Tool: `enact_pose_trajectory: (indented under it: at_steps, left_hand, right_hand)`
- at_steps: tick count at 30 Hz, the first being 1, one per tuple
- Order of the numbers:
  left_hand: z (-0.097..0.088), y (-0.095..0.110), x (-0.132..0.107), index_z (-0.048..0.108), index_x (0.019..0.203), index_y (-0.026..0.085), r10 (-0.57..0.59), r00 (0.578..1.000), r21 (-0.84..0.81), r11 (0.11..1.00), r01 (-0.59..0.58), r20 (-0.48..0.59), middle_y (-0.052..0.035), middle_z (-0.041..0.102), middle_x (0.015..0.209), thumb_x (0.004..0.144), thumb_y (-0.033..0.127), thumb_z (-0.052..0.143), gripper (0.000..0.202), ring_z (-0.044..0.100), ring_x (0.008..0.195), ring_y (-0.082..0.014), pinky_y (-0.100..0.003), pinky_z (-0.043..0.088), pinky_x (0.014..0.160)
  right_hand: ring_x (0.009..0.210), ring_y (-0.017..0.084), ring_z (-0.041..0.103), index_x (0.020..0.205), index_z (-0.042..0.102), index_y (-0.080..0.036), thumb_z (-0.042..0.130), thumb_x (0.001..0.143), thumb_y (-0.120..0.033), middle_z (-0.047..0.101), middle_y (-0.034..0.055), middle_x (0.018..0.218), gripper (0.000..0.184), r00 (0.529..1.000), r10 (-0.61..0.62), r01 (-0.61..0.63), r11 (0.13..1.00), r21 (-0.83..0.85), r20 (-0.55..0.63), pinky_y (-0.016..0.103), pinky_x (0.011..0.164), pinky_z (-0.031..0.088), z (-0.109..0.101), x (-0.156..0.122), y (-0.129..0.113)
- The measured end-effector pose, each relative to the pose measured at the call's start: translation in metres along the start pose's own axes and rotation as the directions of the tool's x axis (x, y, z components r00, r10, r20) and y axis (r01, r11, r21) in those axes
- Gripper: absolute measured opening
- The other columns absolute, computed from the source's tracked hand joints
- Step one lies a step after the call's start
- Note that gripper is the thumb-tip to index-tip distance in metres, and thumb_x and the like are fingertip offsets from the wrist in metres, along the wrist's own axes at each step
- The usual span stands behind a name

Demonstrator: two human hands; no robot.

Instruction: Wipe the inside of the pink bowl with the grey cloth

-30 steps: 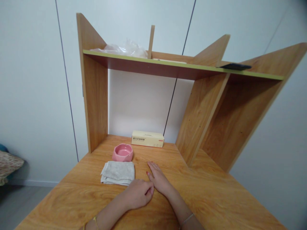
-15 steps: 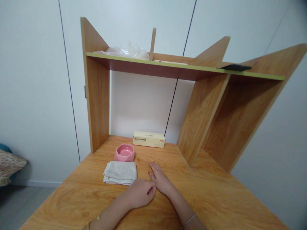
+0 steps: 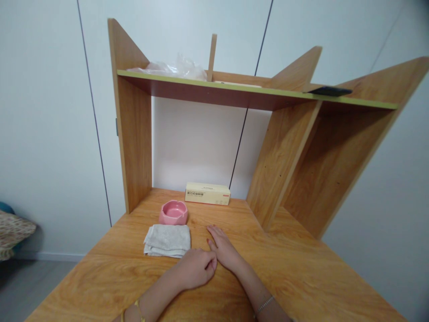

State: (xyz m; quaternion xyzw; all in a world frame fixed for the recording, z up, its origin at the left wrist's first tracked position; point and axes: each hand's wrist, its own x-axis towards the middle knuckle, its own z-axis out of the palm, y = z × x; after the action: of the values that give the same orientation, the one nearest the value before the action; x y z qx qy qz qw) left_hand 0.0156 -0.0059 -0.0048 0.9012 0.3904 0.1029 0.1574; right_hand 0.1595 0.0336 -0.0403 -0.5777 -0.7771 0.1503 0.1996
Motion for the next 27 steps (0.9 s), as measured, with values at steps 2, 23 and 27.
enact_pose_trajectory:
  at_steps: [2,23,27]
  left_hand:
    - [-0.0005,0.0003,-0.0001,0.057,0.077,0.02,-0.001,1.0,0.003,1.0,0.001,0.001,-0.0012,0.063,0.068,0.083,0.019,0.036,0.022,0.056,0.061,-0.0137,-0.022,0.04,0.059]
    - [0.0005,-0.0006,-0.0003,0.056,0.076,0.02,0.006,1.0,-0.009,1.0,-0.006,-0.019,-0.0006,0.063,0.067,0.081,0.018,0.036,0.021,0.057,0.061,-0.0136,-0.021,0.037,0.054]
    - [0.0003,-0.0006,0.0,0.056,0.074,0.02,0.009,1.0,-0.009,1.0,-0.01,-0.025,-0.0003,0.062,0.066,0.08,0.017,0.037,0.021,0.057,0.06,-0.0132,-0.02,0.036,0.053]
  right_hand:
    - [0.128,0.019,0.025,0.127,0.04,-0.007,0.034,0.083,-0.024,0.037,0.0118,0.135,0.047,1.0,-0.001,0.001,1.0,0.001,-0.005,0.034,0.106,0.018,0.0,-0.0002,-0.0001]
    - [0.127,0.021,0.025,0.126,0.041,-0.005,0.035,0.084,-0.023,0.038,0.0139,0.133,0.046,0.999,-0.025,0.026,1.0,0.015,-0.025,0.036,0.106,0.018,0.0024,0.0012,0.0024]
    - [0.127,0.021,0.027,0.126,0.041,-0.006,0.036,0.083,-0.023,0.038,0.0134,0.134,0.047,1.0,-0.02,0.02,1.0,0.011,-0.022,0.036,0.106,0.017,0.0021,0.0011,0.0019]
